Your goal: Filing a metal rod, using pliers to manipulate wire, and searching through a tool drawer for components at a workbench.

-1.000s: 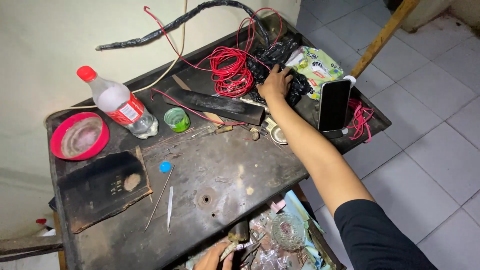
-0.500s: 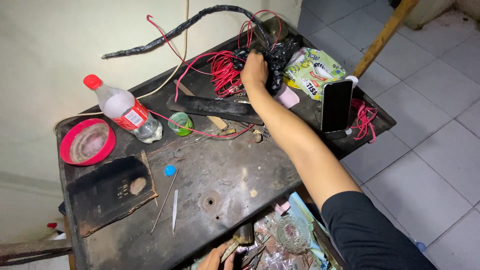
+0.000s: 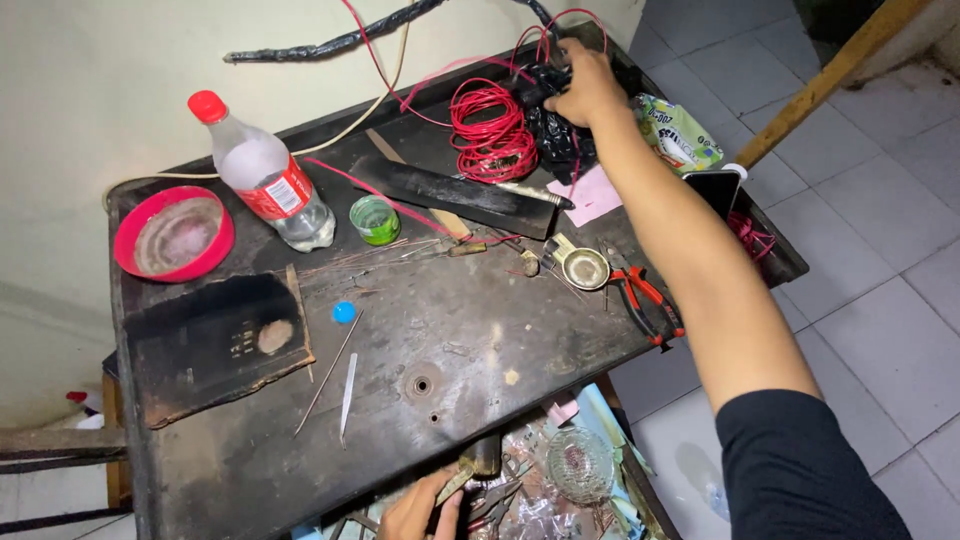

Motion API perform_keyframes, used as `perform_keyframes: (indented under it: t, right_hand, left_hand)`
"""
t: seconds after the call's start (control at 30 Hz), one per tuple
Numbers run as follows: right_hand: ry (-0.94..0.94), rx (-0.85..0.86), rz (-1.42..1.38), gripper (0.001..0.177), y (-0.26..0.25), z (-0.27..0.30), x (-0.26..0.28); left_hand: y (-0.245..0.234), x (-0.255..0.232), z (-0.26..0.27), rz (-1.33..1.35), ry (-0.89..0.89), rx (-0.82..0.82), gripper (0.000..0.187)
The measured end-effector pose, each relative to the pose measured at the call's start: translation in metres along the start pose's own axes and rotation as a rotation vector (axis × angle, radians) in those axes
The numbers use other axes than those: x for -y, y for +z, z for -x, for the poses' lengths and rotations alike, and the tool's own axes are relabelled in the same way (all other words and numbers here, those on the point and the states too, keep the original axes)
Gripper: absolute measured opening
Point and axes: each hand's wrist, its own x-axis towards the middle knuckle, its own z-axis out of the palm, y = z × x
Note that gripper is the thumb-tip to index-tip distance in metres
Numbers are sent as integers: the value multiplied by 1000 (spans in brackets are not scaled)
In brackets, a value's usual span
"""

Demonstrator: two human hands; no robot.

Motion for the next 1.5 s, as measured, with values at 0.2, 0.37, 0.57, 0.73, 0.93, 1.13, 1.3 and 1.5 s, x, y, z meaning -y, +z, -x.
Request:
perform_keyframes:
  t: [0.2,0.37,0.57,0.73,0.93,1.13,1.3,1.5]
  right_hand:
    - [191,-235,-128,63,6,45,-16]
    - [452,92,154,78,28,72,-46]
    - [650,79,66,105,53,70,-78]
    - [634,51,94,72,45,78,-72]
    - [558,85,270,91,85,43,-135]
    - [583,-116,61,88,75,58,-129]
    - [-128,-627,-190,20,65,140,-120]
    - [-273,-64,-818,37,61,331,-48]
  left_hand:
    - [-12,-8,-3,14,-14,83,24]
    - [-18,-21,-4,-7,-29,71,23]
    - [-26,-24,-6,37,202,68,21]
    - [-30,-20,-7,29,129,-24,21]
    - [-28,-20,-7,-2,165,-114,24]
    - [-26,-16,-6,20,178,-114,24]
    - [-29,-20,-9,-10,143,-125,26]
    - [-22,-47,-19,44,236,-177,23]
